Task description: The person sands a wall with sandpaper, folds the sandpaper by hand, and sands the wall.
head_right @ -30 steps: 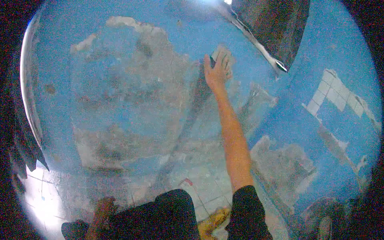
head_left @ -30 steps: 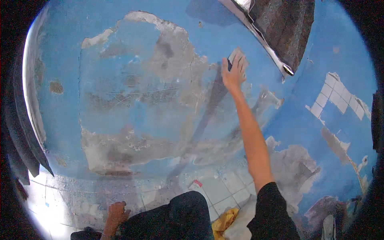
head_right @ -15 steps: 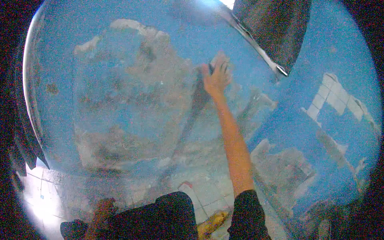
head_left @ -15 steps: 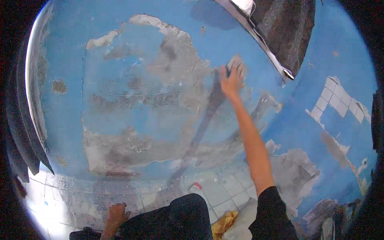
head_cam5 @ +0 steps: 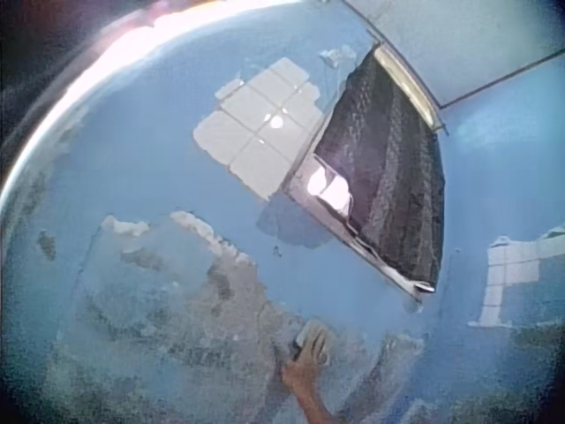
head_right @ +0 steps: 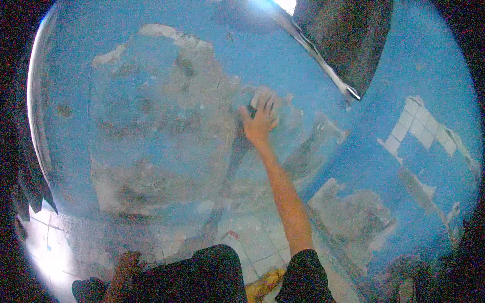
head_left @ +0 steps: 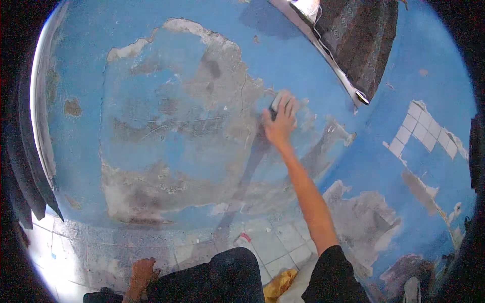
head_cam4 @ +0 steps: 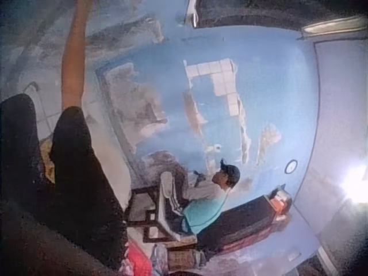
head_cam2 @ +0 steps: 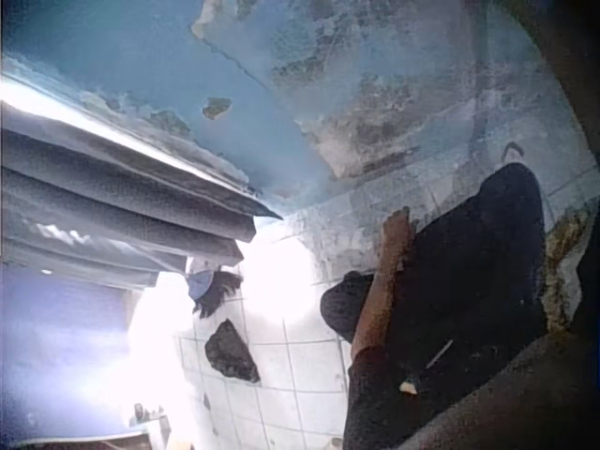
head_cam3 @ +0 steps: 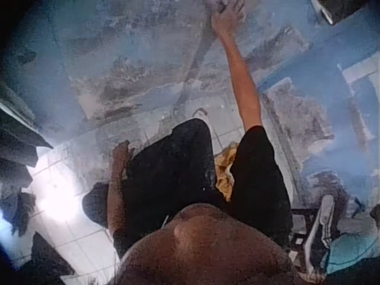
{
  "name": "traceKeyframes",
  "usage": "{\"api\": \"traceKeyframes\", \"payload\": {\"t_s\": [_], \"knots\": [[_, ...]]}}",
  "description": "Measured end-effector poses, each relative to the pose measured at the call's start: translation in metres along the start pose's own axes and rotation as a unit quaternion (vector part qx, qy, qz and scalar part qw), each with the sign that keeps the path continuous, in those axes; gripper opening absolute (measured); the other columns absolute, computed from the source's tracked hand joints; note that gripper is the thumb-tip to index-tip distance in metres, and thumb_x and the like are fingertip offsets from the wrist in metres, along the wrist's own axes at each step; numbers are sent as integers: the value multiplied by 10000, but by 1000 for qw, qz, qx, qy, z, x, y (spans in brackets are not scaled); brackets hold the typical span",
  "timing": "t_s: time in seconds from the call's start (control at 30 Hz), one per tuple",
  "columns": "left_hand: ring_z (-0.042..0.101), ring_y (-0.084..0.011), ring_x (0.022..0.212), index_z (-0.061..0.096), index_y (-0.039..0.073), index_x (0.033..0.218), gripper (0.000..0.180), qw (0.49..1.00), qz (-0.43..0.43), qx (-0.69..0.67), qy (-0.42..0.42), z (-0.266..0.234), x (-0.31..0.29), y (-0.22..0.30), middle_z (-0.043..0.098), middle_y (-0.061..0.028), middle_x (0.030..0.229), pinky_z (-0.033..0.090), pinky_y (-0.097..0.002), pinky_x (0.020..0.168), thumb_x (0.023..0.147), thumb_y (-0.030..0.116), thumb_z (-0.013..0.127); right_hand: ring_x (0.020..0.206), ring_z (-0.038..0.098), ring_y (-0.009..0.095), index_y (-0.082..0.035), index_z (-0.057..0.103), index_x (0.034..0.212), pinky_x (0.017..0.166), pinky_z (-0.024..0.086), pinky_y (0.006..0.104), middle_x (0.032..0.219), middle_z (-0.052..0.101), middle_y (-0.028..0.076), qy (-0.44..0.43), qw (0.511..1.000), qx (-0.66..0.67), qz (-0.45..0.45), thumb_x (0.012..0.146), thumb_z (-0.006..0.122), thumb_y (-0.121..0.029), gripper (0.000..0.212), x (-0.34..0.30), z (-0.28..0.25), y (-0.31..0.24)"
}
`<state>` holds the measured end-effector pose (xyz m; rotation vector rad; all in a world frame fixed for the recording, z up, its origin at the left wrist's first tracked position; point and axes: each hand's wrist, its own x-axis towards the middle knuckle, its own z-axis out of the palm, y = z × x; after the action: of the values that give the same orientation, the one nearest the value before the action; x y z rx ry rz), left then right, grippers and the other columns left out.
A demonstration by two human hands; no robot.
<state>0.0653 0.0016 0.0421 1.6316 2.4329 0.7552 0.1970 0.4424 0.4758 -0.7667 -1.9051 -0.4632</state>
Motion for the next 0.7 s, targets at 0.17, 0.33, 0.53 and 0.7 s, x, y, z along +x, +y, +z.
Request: {"api": "traceKeyframes", "payload": {"t_s": [0.17,0.33,0.53,0.7], "knots": [[666,-372,851,626,37,1028,420,998,-18,16,-61,24,1,-19,677,-182,890,533,-477,732,789,365,734,1467,83,420,-170,110,1562,1095,82,661,1610,56,193,61,994,85,23,902,483,-646,896,78,-25,-2],[662,-382,852,626,38,1016,399,1000,-8,8,-29,26,4,-16,672,-196,887,525,-489,733,808,369,709,1465,86,437,-135,150,1551,1102,98,671,1601,65,226,99,991,66,52,893,534,-604,894,38,9,1],[660,-389,862,619,31,1017,386,999,-8,11,-48,19,2,-18,672,-202,903,520,-499,746,816,348,708,1470,46,425,-38,71,1544,1156,51,531,1591,57,253,23,993,59,100,903,571,-537,954,-132,86,0],[668,-381,849,619,33,1016,392,1000,1,24,-14,22,1,-18,680,-190,905,528,-488,745,821,361,706,1465,19,450,9,65,1530,1140,108,566,1569,31,311,-46,976,128,170,896,603,-495,972,-269,122,-29]]}}
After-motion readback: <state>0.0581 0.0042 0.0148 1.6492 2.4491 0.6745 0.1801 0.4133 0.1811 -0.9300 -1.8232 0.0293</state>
